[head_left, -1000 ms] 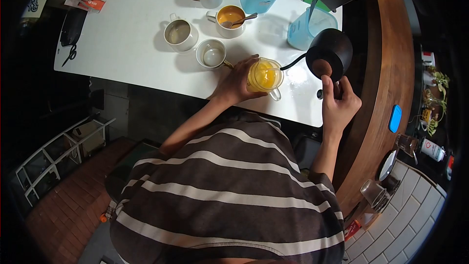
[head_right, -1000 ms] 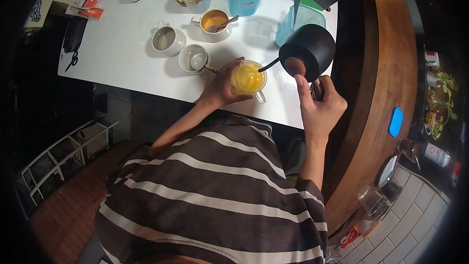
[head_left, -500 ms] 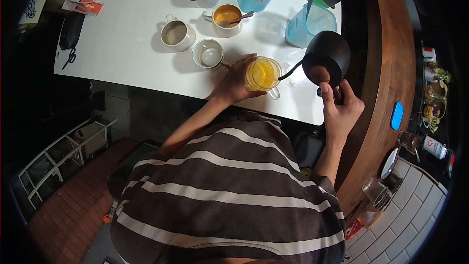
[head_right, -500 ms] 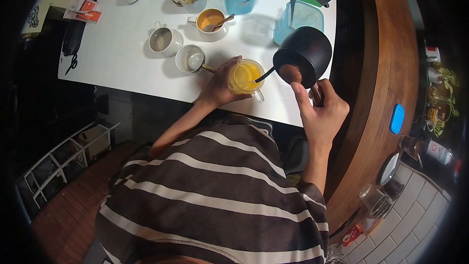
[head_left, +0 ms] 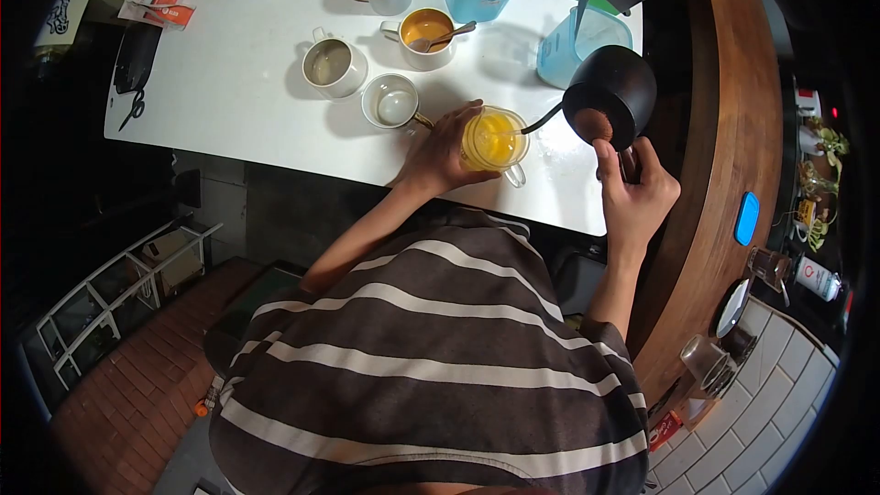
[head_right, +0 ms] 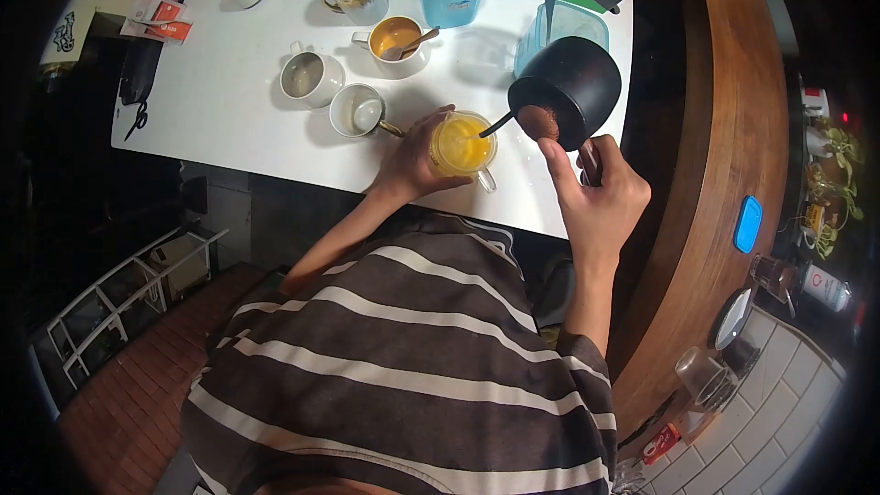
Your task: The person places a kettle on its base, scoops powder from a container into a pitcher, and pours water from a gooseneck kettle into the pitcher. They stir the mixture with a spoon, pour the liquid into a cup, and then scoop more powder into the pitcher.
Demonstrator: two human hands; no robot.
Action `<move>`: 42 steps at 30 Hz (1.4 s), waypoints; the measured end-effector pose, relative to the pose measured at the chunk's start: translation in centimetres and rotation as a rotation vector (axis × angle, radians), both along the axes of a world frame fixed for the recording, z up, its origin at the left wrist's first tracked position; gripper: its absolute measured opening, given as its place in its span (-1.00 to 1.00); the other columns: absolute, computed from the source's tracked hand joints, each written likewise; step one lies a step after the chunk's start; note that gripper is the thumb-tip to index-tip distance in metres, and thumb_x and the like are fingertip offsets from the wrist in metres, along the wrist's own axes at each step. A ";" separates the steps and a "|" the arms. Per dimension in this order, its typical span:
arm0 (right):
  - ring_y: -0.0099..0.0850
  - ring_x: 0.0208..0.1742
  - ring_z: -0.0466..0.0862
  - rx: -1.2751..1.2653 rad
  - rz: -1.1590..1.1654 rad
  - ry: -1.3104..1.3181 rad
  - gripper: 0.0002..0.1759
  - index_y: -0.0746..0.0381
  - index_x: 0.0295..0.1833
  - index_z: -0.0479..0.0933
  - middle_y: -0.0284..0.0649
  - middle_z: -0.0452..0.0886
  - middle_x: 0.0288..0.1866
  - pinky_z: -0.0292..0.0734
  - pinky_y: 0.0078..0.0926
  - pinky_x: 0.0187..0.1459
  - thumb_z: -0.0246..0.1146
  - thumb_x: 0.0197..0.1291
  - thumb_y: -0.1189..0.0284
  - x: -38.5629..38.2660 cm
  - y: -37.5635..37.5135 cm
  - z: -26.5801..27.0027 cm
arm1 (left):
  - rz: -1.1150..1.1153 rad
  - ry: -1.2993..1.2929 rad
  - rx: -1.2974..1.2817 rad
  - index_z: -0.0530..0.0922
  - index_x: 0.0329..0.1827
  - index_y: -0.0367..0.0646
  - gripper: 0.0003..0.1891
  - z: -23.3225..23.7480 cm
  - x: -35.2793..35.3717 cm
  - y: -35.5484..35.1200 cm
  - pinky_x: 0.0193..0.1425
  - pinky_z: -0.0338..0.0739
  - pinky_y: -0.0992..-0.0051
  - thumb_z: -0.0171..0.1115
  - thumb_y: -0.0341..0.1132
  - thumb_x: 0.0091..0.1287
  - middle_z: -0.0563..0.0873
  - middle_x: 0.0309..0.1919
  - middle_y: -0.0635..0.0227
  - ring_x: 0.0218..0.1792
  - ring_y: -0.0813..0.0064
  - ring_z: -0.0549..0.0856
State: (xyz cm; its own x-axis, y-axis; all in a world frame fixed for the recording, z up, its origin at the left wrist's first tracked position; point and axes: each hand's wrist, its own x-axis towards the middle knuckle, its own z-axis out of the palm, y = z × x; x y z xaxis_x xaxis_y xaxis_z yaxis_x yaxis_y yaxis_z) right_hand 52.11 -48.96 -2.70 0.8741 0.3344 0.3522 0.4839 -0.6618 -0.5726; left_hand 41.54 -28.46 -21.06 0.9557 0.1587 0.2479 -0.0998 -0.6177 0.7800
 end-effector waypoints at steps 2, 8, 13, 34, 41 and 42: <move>-0.61 -0.63 0.31 -0.040 -0.017 -0.025 -0.46 0.38 -0.47 0.50 -0.29 0.40 -0.69 0.26 -0.63 -0.56 0.59 0.05 0.15 0.0 -0.5 0.1 | -0.008 -0.003 -0.001 0.27 0.43 -0.28 0.08 -0.3 0.1 0.0 0.50 0.33 0.12 0.68 0.04 -0.09 0.43 0.40 -0.04 0.41 -0.03 0.43; -0.62 -0.64 0.30 -0.091 -0.034 0.006 -0.46 0.38 -0.47 0.51 -0.30 0.38 -0.71 0.25 -0.63 -0.56 0.59 0.05 0.15 -0.5 -0.8 0.9 | -0.007 -0.020 0.001 0.25 0.44 -0.29 0.10 -0.5 0.2 0.0 0.48 0.34 0.10 0.70 0.01 -0.12 0.43 0.38 -0.07 0.39 -0.05 0.45; -0.61 -0.64 0.29 -0.035 -0.032 0.054 -0.46 0.38 -0.50 0.51 -0.30 0.37 -0.71 0.23 -0.63 -0.56 0.58 0.07 0.14 -0.5 -0.3 0.3 | -0.007 -0.017 0.016 0.25 0.45 -0.28 0.11 -0.4 0.2 0.0 0.48 0.36 0.12 0.70 0.02 -0.12 0.43 0.38 -0.05 0.39 -0.04 0.46; -0.61 -0.54 0.16 0.194 -0.210 0.318 -0.31 0.42 -0.50 0.44 -0.42 0.21 -0.67 0.01 -0.50 -0.52 0.34 0.33 -0.04 -0.7 -2.3 -3.7 | 0.033 -0.017 0.114 0.15 0.47 -0.29 0.16 -0.8 -0.2 -0.3 0.50 0.31 0.12 0.65 0.12 -0.08 0.41 0.41 0.06 0.40 0.06 0.45; -0.61 -0.53 0.18 0.315 -0.259 0.413 -0.33 0.40 -0.51 0.44 -0.43 0.22 -0.65 0.02 -0.49 -0.50 0.29 0.38 -0.02 -1.2 -3.2 -4.7 | 0.015 -0.077 0.126 0.12 0.48 -0.30 0.19 -1.1 0.0 -0.3 0.49 0.35 0.15 0.67 0.09 -0.11 0.41 0.41 0.05 0.39 0.06 0.46; -0.61 -0.53 0.18 0.316 -0.261 0.413 -0.33 0.40 -0.51 0.44 -0.43 0.22 -0.65 0.02 -0.49 -0.50 0.29 0.38 -0.02 -1.3 -3.2 -4.7 | 0.012 -0.076 0.127 0.12 0.48 -0.30 0.19 -1.0 0.0 -0.2 0.49 0.35 0.15 0.67 0.09 -0.11 0.41 0.41 0.05 0.39 0.06 0.46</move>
State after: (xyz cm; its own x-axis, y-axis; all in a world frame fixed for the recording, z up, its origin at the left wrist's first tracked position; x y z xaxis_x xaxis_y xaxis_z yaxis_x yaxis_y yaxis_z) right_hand 50.86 -52.19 -7.41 0.9997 0.0231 0.0123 0.0221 -0.4954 -0.8684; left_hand 41.55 -28.70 -22.09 0.9315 0.1331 0.3385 -0.1476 -0.7122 0.6863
